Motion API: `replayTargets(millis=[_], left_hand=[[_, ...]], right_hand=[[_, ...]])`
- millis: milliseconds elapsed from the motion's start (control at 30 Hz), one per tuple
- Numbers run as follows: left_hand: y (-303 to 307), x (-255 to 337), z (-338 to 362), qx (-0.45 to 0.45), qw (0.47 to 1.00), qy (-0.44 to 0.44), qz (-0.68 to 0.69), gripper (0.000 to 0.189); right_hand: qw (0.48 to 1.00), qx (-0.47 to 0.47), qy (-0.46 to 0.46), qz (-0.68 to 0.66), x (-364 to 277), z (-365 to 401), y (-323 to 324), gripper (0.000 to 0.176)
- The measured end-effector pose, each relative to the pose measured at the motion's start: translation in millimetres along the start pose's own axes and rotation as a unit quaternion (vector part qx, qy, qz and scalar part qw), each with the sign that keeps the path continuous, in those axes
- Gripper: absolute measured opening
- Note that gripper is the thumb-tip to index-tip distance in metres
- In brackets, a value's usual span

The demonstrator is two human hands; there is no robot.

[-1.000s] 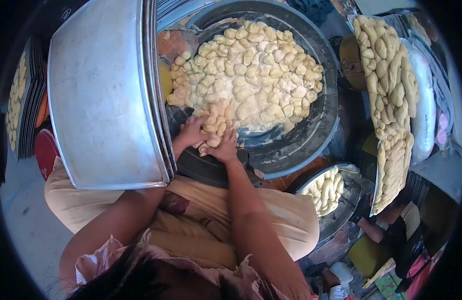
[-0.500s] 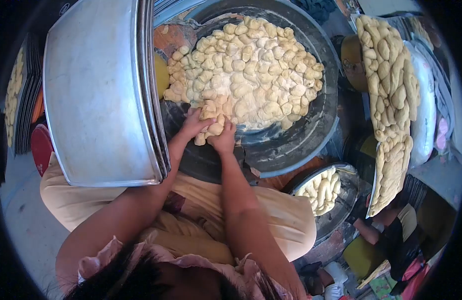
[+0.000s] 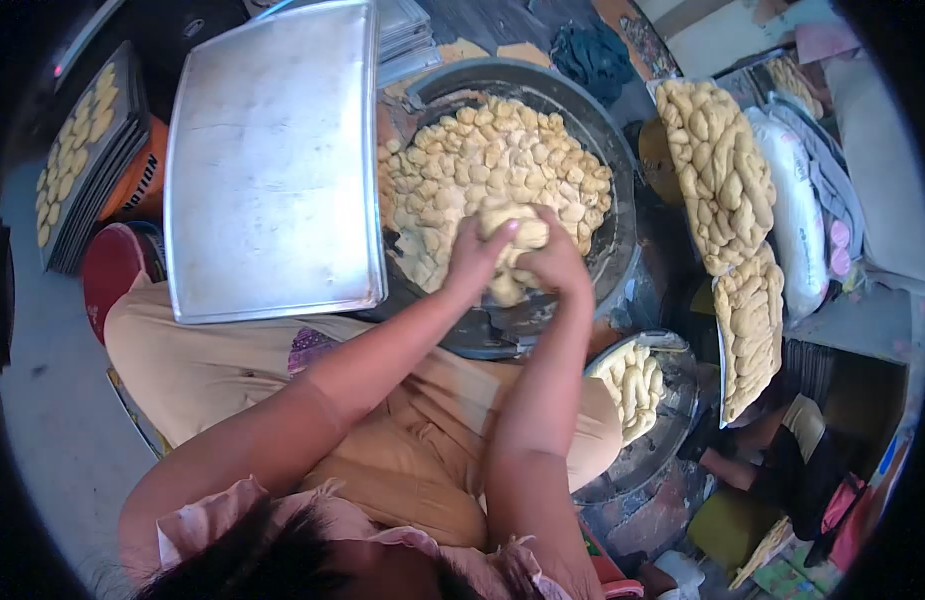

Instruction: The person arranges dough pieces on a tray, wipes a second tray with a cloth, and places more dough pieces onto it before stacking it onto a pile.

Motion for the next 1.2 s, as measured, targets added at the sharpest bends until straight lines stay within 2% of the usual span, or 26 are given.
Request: replayTargets(millis=[33, 100, 133, 233, 367, 433, 500, 533, 567, 633, 733, 767, 833, 900, 933, 967, 1033, 1067, 1167, 1200], left_hand=[[-3, 32, 6, 0.02, 0.998, -0.034, -0.043, 0.054], [-7, 86, 13, 0.009, 0.994, -0.1, -0.035, 0.052], [-3, 109, 14, 0.014, 0.99, -0.133, -0.041, 0.052], [24, 167, 14, 0.005, 0.986, -0.165, 0.038, 0.052], [104, 225, 13, 0.065, 0.976, -0.193, 0.072, 0.053], [150, 242, 17, 0.066, 0.979, -0.168, 0.098, 0.056], [213, 239, 9, 0.119, 0.963, -0.236, -0.06, 0.058], [234, 252, 18, 0.143, 0.934, -0.261, -0.197, 0.06], [259, 240, 12, 0.18, 0.883, -0.26, -0.347, 0.063], [299, 224, 3, 0.199, 0.798, -0.145, -0.551, 0.067], [324, 236, -14, 0.048, 0.877, -0.14, -0.458, 0.066], [330, 239, -18, 0.04, 0.889, -0.131, -0.437, 0.065], [337, 247, -21, 0.024, 0.913, -0.11, -0.391, 0.063], [349, 253, -32, 0.023, 0.884, -0.122, -0.45, 0.058], [350, 266, -30, 0.025, 0.859, -0.111, -0.5, 0.057], [352, 271, -32, 0.027, 0.831, -0.099, -0.547, 0.056], [362, 275, -45, 0.039, 0.793, -0.179, -0.581, 0.054], [366, 277, -53, 0.047, 0.772, -0.219, -0.595, 0.053], [395, 260, -96, 0.018, 0.895, -0.065, -0.441, 0.049], [397, 263, -102, 0.002, 0.909, -0.042, -0.414, 0.04]], right_hand=[[0.999, 0.016, 0.031, 0.02, -26, 11, 14, 0.085], [0.995, -0.002, 0.089, -0.044, -94, 40, 21, 0.081], [0.995, 0.018, 0.1, -0.005, -121, 51, 25, 0.078], [0.977, 0.013, 0.211, -0.016, -190, 68, 12, 0.078], [0.95, -0.009, 0.31, -0.038, -260, 64, -45, 0.075], [0.951, -0.012, 0.303, -0.058, -292, 74, -87, 0.074], [0.943, -0.007, 0.325, -0.072, -297, 58, -137, 0.076], [0.933, 0.018, 0.358, -0.017, -282, 38, -170, 0.079], [0.919, 0.045, 0.39, 0.039, -274, 24, -198, 0.081], [0.926, 0.092, 0.289, 0.223, -267, 24, -227, 0.086], [0.923, 0.06, 0.287, 0.248, -272, 13, -239, 0.092], [0.92, 0.057, 0.287, 0.259, -273, 9, -239, 0.093], [0.917, -0.012, 0.275, 0.288, -276, 4, -234, 0.093], [0.909, -0.073, 0.247, 0.328, -284, 7, -222, 0.093], [0.903, -0.016, 0.28, 0.326, -296, 16, -210, 0.08], [0.907, -0.015, 0.276, 0.318, -304, 17, -205, 0.074], [0.914, -0.017, 0.267, 0.304, -318, 14, -200, 0.061], [0.915, 0.047, 0.305, 0.26, -330, 16, -196, 0.046], [0.935, 0.095, 0.31, 0.145, -352, 5, -195, 0.045], [0.944, 0.05, 0.312, 0.096, -350, -11, -206, 0.044]])
Point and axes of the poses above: each hand's wrist, its own z-axis away from the middle knuckle, its own y-axis out of the back of the hand, x = y × z, the point moved 9 cm from there along -z, towards the middle knuckle, and after that the axes turned 2 degrees about -y, right-handed, at the moved point
